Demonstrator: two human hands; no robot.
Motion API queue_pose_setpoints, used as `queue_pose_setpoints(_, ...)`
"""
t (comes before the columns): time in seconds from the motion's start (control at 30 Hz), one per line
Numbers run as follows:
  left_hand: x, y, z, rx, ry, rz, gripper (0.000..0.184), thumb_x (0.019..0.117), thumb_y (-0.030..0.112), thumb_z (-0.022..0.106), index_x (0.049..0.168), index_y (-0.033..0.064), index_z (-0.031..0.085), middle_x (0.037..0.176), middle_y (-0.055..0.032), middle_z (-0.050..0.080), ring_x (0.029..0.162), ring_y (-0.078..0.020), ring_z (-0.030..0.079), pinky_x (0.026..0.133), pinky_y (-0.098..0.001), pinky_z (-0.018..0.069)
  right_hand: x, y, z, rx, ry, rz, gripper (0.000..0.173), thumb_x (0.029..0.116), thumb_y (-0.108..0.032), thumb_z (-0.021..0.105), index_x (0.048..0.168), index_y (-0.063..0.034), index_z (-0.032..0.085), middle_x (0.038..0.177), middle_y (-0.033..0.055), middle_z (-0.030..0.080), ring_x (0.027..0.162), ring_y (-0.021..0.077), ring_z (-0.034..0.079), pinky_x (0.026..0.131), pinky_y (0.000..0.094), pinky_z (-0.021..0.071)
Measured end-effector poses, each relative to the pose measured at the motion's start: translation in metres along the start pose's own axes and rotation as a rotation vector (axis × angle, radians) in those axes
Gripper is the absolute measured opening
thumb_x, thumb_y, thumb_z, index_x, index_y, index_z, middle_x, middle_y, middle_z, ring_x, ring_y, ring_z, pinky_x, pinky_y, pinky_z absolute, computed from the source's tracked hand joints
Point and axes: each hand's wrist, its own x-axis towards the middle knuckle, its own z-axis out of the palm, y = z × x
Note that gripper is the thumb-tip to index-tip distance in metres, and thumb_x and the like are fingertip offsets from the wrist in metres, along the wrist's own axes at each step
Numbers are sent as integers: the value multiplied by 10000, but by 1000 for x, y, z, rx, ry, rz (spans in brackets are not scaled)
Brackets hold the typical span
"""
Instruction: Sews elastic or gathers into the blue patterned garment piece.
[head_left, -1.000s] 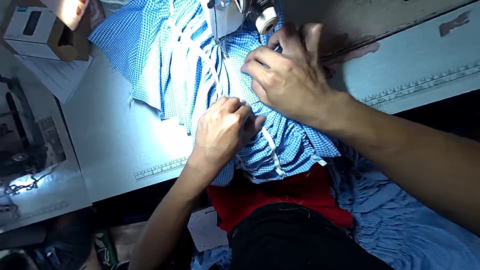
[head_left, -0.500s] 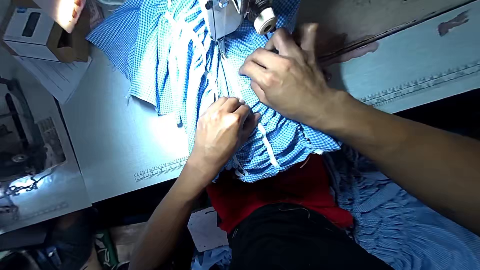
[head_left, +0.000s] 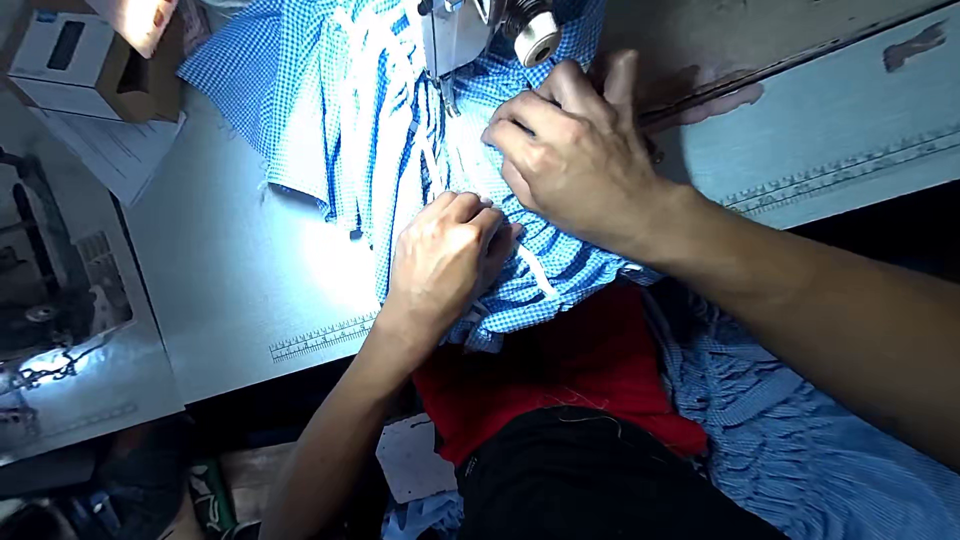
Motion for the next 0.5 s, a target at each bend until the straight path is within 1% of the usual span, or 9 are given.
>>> queue_pose_setpoints(0.07,-1,1,-2,-11,-13,-7,258,1007,316,631,1010,114,790,1045,-71,740,1044,-223,695,864,-361,568,1,2,1,-1,11,18,357,1064,-276,408,1171,-67,676,1214,161,653,1175,429,546,1010,672,294)
queue_pose_setpoints(0.13,0,0,1,-4,2,5,277,1011,339,616,1000,125,792,1044,-58,752,1048,-208,704,874,-344,570,1,2,-1,-3,8,12,332,1063,-207,399,1198,-71,670,1289,160,636,1232,435,526,1010,675,303)
queue_pose_setpoints(0.2,1,-1,2,-1,12,12,283,1013,345,612,1009,129,796,1065,-54,761,1064,-198,709,896,-333,569,1,2,-1,-8,21,-7,292,1053,-133,405,1166,-65,666,1223,158,641,1175,424,538,970,648,313)
queue_pose_setpoints(0.3,2,-2,1,3,8,10,286,1012,350,616,1004,127,795,1066,-57,761,1051,-200,708,878,-339,568,1,3,0,-9,5,29,391,1076,-305,391,1176,-56,675,1257,170,639,1213,442,530,1021,691,286)
queue_pose_setpoints(0.33,2,-2,1,6,9,10,282,1011,349,617,1000,130,795,1063,-55,761,1046,-199,709,870,-338,569,2,3,-1,-4,0,31,385,1078,-297,396,1202,-60,672,1297,173,631,1244,449,520,1034,700,279)
queue_pose_setpoints(0.37,2,-2,0,7,8,10,280,1013,348,616,995,135,796,1056,-49,760,1036,-195,707,860,-334,566,1,2,-2,-1,-5,22,338,1074,-218,403,1225,-63,663,1319,171,624,1260,450,518,1032,696,289)
queue_pose_setpoints(0.43,2,-2,1,4,21,20,266,1011,331,623,982,134,798,1028,-44,762,1022,-190,710,857,-326,566,0,2,-3,5,19,-28,275,1048,-85,414,1168,-65,661,1186,159,649,1158,423,547,979,651,317)
queue_pose_setpoints(0.47,2,-2,1,-1,22,22,261,1012,322,624,981,130,798,1020,-45,760,1021,-190,709,862,-325,567,-1,2,-1,10,27,-38,263,1048,-91,416,1129,-64,665,1111,151,657,1105,410,558,960,639,318)
queue_pose_setpoints(0.5,2,-2,1,-7,23,24,256,1011,314,625,980,128,798,1022,-47,762,1025,-191,710,868,-325,567,-2,3,0,12,27,-29,278,1061,-142,411,1123,-61,670,1102,148,663,1106,408,563,968,643,314)
